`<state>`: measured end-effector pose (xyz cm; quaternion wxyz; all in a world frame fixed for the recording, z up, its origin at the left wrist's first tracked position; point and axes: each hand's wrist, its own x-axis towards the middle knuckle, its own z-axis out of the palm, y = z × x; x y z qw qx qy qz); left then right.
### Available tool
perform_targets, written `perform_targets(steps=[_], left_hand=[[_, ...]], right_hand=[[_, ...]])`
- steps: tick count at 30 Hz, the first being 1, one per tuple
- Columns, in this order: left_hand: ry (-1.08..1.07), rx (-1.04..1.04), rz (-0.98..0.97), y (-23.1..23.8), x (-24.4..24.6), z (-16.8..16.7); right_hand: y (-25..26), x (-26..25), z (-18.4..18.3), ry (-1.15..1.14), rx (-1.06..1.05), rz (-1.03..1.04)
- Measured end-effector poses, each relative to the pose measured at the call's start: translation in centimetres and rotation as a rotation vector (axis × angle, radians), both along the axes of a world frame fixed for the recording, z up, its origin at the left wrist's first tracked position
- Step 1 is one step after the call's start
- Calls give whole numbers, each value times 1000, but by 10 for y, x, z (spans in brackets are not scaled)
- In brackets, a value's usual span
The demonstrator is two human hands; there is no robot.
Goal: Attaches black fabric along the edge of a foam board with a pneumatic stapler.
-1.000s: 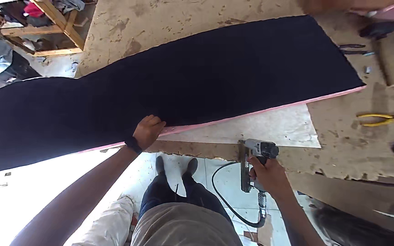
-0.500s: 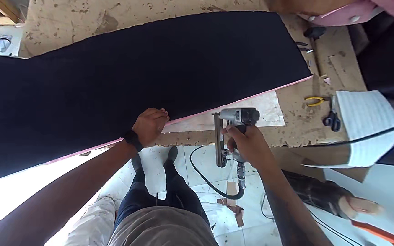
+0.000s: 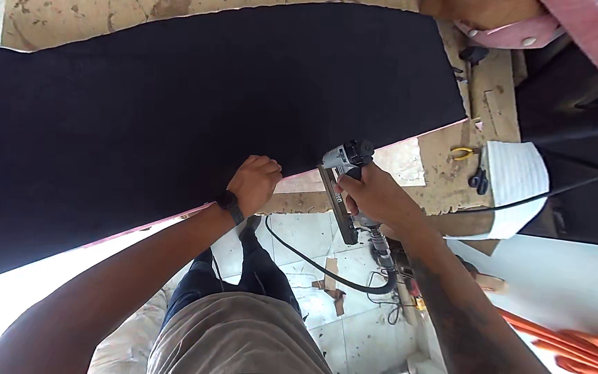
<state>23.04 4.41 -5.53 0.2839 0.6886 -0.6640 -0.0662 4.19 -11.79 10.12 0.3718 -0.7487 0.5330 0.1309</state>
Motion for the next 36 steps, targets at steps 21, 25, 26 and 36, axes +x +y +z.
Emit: perform_targets(steps=[21,25,26,36], left_hand=[[49,-123,28,77,37,-1],[42,-116,-29,76,43,0],[42,-114,-37,75,42,-1],[-179,227,-36,116,17,25]], right_hand=[[32,16,-4,-64,61,-42],[42,23,-4,-107,89,-53],[45,25,-5,-93,90,-42],[84,44,-3,-103,114,-2]])
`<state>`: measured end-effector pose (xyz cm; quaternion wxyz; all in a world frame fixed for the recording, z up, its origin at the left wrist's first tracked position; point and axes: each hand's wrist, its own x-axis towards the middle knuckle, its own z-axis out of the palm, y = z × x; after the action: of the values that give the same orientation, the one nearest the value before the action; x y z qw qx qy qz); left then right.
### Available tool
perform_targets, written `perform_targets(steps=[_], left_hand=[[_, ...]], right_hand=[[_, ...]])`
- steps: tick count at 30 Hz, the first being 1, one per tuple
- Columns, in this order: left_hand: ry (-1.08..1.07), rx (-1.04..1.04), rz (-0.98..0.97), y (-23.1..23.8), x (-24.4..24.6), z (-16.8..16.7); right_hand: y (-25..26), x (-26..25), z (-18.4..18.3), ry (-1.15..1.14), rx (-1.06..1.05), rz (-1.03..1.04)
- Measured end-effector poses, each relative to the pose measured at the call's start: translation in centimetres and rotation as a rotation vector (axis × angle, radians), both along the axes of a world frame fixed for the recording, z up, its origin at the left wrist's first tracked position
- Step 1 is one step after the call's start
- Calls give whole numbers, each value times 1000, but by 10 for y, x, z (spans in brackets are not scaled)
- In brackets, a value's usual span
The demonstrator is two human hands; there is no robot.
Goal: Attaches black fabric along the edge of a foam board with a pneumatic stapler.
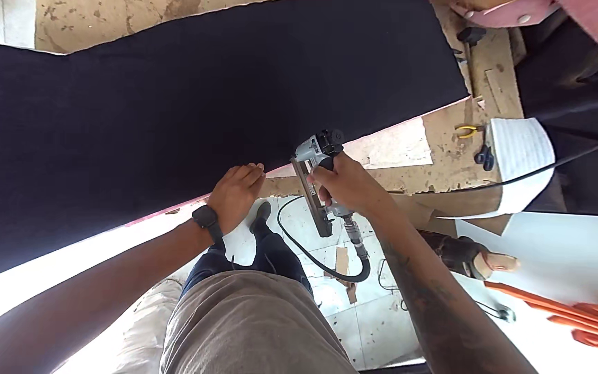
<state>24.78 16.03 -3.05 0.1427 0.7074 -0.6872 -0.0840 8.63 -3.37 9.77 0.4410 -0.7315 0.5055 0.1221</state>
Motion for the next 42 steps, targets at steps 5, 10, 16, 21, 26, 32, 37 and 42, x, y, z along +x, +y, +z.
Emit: perform_targets(steps=[5,10,16,21,26,32,37,42], left_hand=[[-58,117,-10,24,-21,-2],[-33,81,6,35,-27,-8],[165,-18,55,63,-4,9],[-7,95,42,86,1,-18],[-7,156,28,89,-2,-13],[31,127,22,96,-1,-10],[344,-33,140,144,0,-9],[709,-289,558,236,9,-31]], right_hand=[[28,5,15,36,-18,2],[56,19,15,19,7,13],[64,23,16,22,8,-1],[73,31,9,-13,4,5],[83,41,3,26,-2,41],[101,54,8,22,-4,78],[113,59,8,71,-24,111],[128,61,7,34,-31,154]])
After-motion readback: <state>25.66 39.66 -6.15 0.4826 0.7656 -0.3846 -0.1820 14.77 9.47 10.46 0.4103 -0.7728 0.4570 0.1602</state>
